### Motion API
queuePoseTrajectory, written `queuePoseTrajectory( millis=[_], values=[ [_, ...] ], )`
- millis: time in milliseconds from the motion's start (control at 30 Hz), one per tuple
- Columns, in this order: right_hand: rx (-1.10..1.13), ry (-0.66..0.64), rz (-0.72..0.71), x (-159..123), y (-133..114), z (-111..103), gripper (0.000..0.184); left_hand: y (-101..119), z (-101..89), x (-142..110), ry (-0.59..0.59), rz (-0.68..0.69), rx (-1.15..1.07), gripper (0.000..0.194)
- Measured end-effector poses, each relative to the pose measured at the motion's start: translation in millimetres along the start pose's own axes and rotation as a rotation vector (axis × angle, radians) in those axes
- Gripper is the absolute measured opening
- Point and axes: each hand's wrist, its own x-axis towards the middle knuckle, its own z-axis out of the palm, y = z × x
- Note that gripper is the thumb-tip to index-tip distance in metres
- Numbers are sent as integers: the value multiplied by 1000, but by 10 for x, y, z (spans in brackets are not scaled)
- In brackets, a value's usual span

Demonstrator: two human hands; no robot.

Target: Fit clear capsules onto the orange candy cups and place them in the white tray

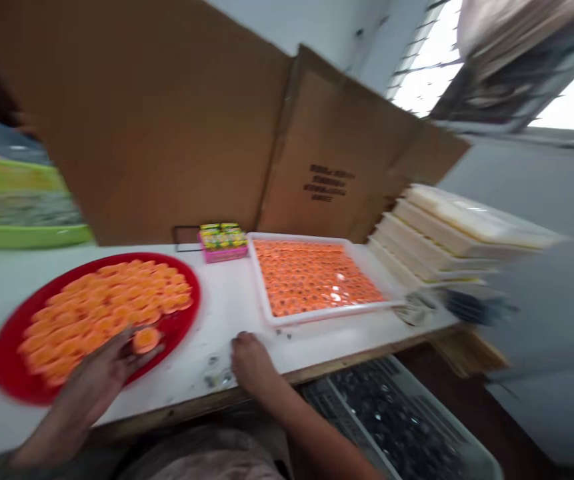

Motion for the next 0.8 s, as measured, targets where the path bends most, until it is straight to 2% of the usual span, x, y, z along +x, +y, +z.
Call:
queuePoseTrajectory(
  millis=[100, 300, 500, 667, 800],
  values=[
    [35, -2, -12, 3, 11, -11, 21, -6, -48, 0, -91, -65, -153, 3],
    [6, 14, -2, 16, -9, 41, 20, -17, -71, -73, -194, -98, -144, 17],
    [51, 86, -10, 94, 45, 100, 31, -45, -90, -131, -210, -123, -169, 14],
    [282, 110, 121, 182, 127, 138, 21, -74, -96, -165, -171, -103, -125, 14],
    [340, 89, 191, 220, 184, 143, 14, -84, -117, -171, -168, -79, -118, 12]
  ],
)
